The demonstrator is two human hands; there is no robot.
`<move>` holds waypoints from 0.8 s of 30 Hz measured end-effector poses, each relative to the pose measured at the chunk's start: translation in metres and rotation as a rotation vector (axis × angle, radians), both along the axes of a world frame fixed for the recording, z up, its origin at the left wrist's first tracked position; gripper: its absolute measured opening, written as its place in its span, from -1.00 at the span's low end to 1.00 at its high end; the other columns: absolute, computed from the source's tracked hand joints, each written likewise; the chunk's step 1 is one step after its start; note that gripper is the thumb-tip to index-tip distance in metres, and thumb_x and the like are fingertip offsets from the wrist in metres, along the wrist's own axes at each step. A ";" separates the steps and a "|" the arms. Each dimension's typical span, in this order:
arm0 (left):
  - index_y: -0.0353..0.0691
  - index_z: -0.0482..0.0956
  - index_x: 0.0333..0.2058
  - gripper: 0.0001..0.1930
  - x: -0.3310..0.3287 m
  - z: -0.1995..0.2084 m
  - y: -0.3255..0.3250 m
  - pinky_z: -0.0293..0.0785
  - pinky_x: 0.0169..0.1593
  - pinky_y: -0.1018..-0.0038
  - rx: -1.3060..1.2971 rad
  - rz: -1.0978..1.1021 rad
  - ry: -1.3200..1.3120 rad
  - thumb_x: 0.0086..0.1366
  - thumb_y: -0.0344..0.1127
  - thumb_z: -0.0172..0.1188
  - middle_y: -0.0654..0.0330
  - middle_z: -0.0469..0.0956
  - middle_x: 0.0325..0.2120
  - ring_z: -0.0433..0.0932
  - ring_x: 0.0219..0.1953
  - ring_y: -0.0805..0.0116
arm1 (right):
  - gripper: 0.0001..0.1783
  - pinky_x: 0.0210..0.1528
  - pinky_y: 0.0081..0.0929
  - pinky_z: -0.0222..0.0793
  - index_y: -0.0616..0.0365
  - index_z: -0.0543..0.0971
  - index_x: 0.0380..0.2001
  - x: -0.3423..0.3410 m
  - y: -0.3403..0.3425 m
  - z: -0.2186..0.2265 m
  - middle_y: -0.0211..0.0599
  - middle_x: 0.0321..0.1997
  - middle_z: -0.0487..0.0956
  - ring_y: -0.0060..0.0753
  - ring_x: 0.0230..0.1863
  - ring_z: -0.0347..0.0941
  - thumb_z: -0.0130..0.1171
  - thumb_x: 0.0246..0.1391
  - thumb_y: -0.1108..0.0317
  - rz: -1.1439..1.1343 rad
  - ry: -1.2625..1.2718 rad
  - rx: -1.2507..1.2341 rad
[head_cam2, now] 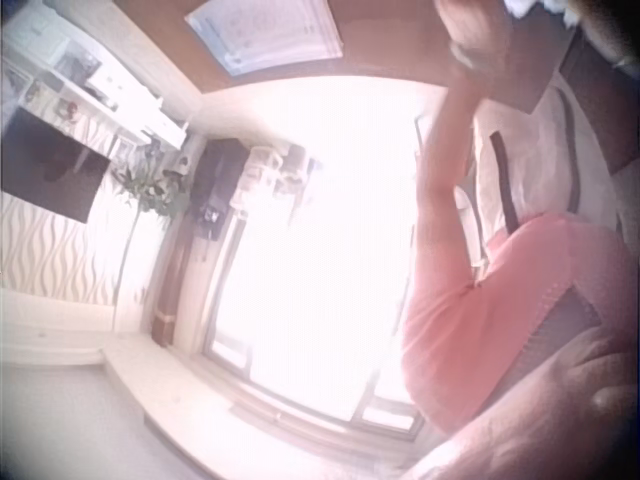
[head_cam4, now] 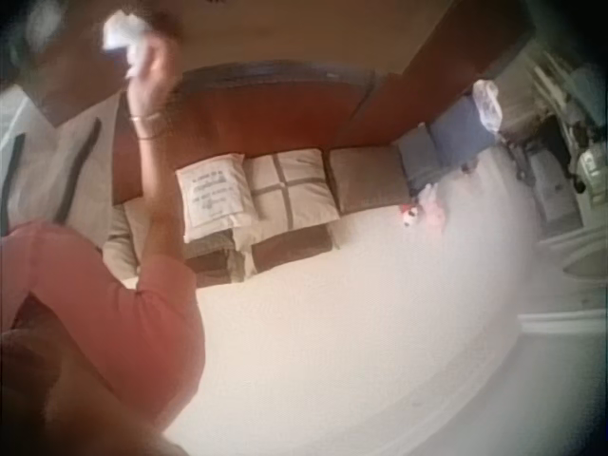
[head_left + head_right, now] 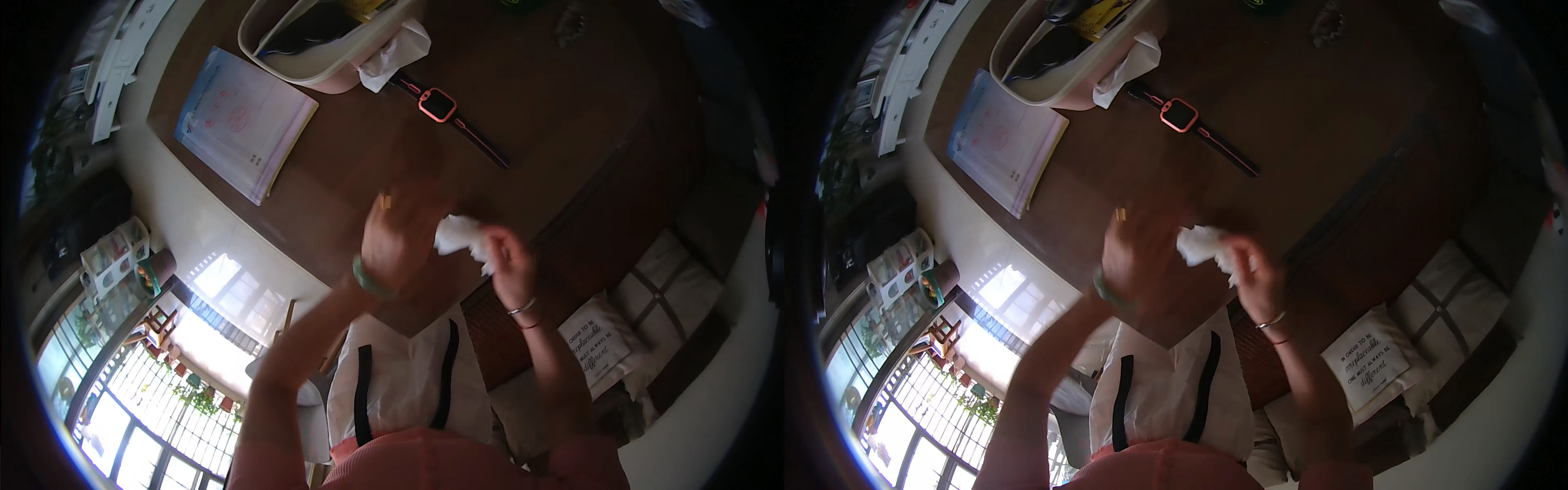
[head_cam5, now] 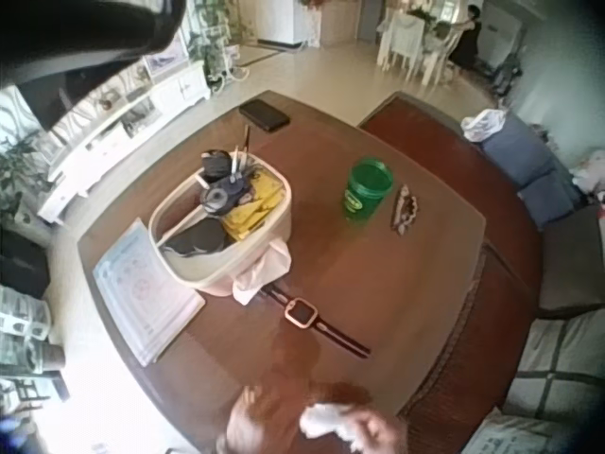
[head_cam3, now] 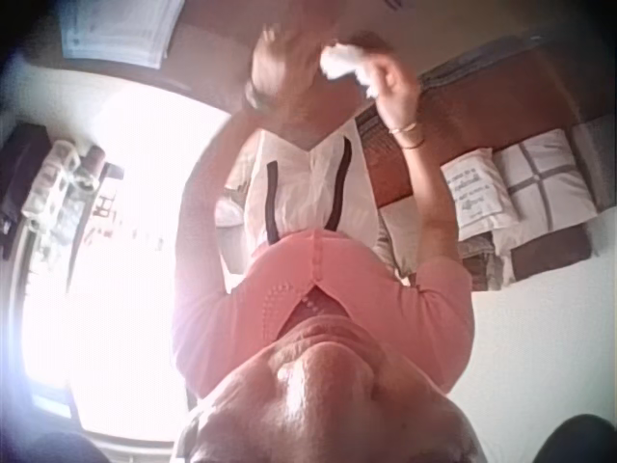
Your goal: The person wipes a wooden table with a white tissue, moving a green cup, a phone, and a document aside to clean underneath them. They then move to a white tray and a black appliance, wiping them with the same tissue. Finally, they wipe a white cabinet surface and a potted plant.
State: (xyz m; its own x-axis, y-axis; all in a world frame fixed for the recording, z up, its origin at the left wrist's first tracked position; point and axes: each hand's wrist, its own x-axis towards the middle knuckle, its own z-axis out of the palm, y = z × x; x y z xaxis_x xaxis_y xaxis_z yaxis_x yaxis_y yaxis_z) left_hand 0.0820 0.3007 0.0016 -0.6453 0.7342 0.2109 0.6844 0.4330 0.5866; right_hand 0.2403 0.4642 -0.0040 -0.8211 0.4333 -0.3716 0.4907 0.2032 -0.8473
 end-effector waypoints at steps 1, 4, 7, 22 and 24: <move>-0.10 0.68 -0.11 -0.65 -0.026 -0.004 0.019 0.52 -0.06 0.22 0.000 -0.041 0.065 0.06 -0.39 0.31 0.23 0.59 -0.06 0.54 0.04 0.18 | -0.79 -0.08 -0.55 0.53 0.17 0.61 -0.04 -0.008 0.019 -0.002 -0.38 -0.14 0.65 -0.59 -0.14 0.56 0.11 0.38 0.33 -0.136 0.107 -0.127; -0.10 0.61 -0.04 -0.54 -0.080 -0.011 0.063 0.39 0.13 0.16 0.007 -0.177 0.136 0.00 -0.36 0.38 0.25 0.55 0.02 0.48 0.14 0.20 | -0.74 -0.25 -0.76 0.38 0.18 0.57 0.04 -0.069 0.065 0.033 -0.48 -0.20 0.61 -0.79 -0.26 0.43 0.17 0.35 0.33 -0.337 0.323 -0.142; 0.00 0.56 0.01 -0.50 -0.096 -0.019 0.086 0.28 0.23 0.18 -0.195 -0.346 0.287 0.03 -0.27 0.44 0.32 0.50 0.03 0.40 0.21 0.30 | -0.73 -0.32 -0.78 0.25 0.21 0.60 0.01 -0.123 0.105 0.038 -0.60 -0.30 0.55 -0.84 -0.35 0.32 0.26 0.30 0.35 -0.332 0.453 -0.022; -0.02 0.55 -0.26 -0.85 -0.089 -0.015 0.034 0.22 0.32 0.21 -0.307 -0.506 0.303 0.16 -0.31 0.23 0.34 0.48 -0.25 0.49 -0.02 0.35 | -0.47 0.42 0.00 0.04 0.11 0.38 0.26 -0.242 0.093 -0.079 -0.21 0.40 0.34 -0.11 0.46 0.17 0.06 0.34 0.09 0.290 0.449 1.068; -0.02 0.54 -0.27 -0.87 -0.088 -0.009 0.023 0.19 0.36 0.18 -0.286 -0.531 0.277 0.17 -0.34 0.20 0.35 0.48 -0.28 0.49 -0.04 0.36 | -0.46 0.45 0.00 0.00 0.09 0.36 0.29 -0.234 0.088 -0.071 -0.24 0.43 0.32 -0.14 0.49 0.14 0.06 0.34 0.10 0.346 0.422 1.040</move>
State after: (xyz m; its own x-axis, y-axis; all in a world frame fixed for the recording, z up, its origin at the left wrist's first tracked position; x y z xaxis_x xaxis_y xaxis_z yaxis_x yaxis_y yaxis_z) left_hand -0.0059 0.3232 -0.0071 -0.1308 0.9892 0.0662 0.9567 0.1085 0.2702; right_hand 0.0065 0.5524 -0.0746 -0.9281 0.0971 0.3594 -0.0067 0.9609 -0.2768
